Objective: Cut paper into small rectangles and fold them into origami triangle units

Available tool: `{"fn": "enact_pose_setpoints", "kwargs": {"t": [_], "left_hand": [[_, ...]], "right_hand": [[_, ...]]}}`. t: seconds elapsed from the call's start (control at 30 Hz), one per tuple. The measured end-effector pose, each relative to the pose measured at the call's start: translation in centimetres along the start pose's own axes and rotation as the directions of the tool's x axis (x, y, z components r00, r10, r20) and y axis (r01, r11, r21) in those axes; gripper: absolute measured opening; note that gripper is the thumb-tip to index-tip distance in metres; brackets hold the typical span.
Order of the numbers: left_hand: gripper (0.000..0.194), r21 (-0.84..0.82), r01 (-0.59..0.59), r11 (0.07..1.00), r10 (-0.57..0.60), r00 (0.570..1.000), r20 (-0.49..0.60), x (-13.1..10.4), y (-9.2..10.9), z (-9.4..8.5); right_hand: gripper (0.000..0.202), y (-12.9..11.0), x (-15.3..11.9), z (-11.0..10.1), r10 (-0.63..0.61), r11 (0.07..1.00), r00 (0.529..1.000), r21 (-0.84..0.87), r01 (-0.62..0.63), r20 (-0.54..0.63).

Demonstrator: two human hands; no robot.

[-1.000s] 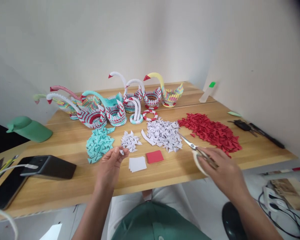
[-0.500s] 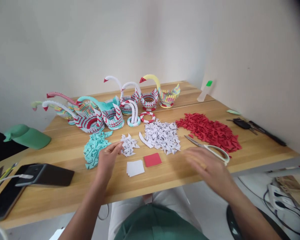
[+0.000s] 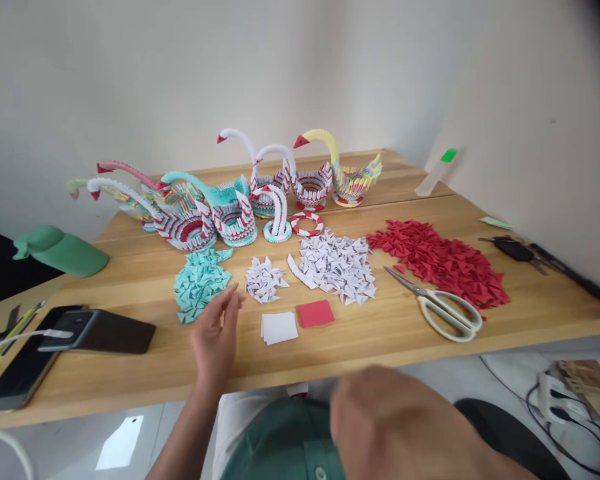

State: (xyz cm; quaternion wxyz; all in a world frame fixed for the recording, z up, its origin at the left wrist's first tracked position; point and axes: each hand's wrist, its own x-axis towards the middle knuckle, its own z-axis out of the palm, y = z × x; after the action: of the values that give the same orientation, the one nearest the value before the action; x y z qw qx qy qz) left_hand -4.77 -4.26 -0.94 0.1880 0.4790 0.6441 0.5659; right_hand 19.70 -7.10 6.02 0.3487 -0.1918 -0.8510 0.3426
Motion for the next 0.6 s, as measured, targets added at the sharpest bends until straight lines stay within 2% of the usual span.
{"fn": "enact_pose_setpoints", "kwargs": {"t": [0.07, 0.13, 0.23, 0.33, 0.4, 0.5, 0.6], "left_hand": [[0.027, -0.052, 0.015, 0.999, -0.017, 0.999, -0.043, -1.4, -0.2, -0.2], [0.023, -0.095, 0.039, 0.995, -0.043, 0.998, -0.045, -2.4, -0.6, -0.3], [0.022, -0.131, 0.115, 0.985, -0.118, 0.993, -0.016, -3.2, -1.0, -0.3], [0.023, -0.152, 0.175, 0.973, -0.178, 0.984, -0.007, -3.3, -1.3, -0.4], [0.024, -0.152, 0.193, 0.969, -0.195, 0.981, -0.001, -3.3, -1.4, -0.5], [0.025, -0.136, 0.205, 0.969, -0.204, 0.979, 0.020, -3.2, -1.6, -0.5], [0.025, -0.118, 0.206, 0.971, -0.201, 0.978, 0.053, -3.1, -1.9, -0.4]], "right_hand": [[0.019, 2.0, 0.9, 1.2, 0.001, 0.997, 1.000, -0.074, -0.003, -0.024], [0.008, 4.2, 1.8, 2.2, -0.038, 0.935, 0.997, -0.354, 0.011, -0.070], [0.022, 7.3, 2.5, 3.8, 0.023, 0.832, 0.999, -0.554, -0.007, 0.023], [0.012, 9.2, 2.3, 4.9, 0.034, 0.780, 0.999, -0.626, 0.001, 0.043], [0.005, 9.7, 2.0, 5.4, -0.001, 0.768, 0.999, -0.640, 0.027, 0.041], [0.011, 9.8, 1.6, 5.6, -0.061, 0.769, 0.997, -0.635, 0.078, 0.048], [0.016, 9.8, 1.6, 5.5, -0.078, 0.769, 0.997, -0.635, 0.074, 0.021]]}}
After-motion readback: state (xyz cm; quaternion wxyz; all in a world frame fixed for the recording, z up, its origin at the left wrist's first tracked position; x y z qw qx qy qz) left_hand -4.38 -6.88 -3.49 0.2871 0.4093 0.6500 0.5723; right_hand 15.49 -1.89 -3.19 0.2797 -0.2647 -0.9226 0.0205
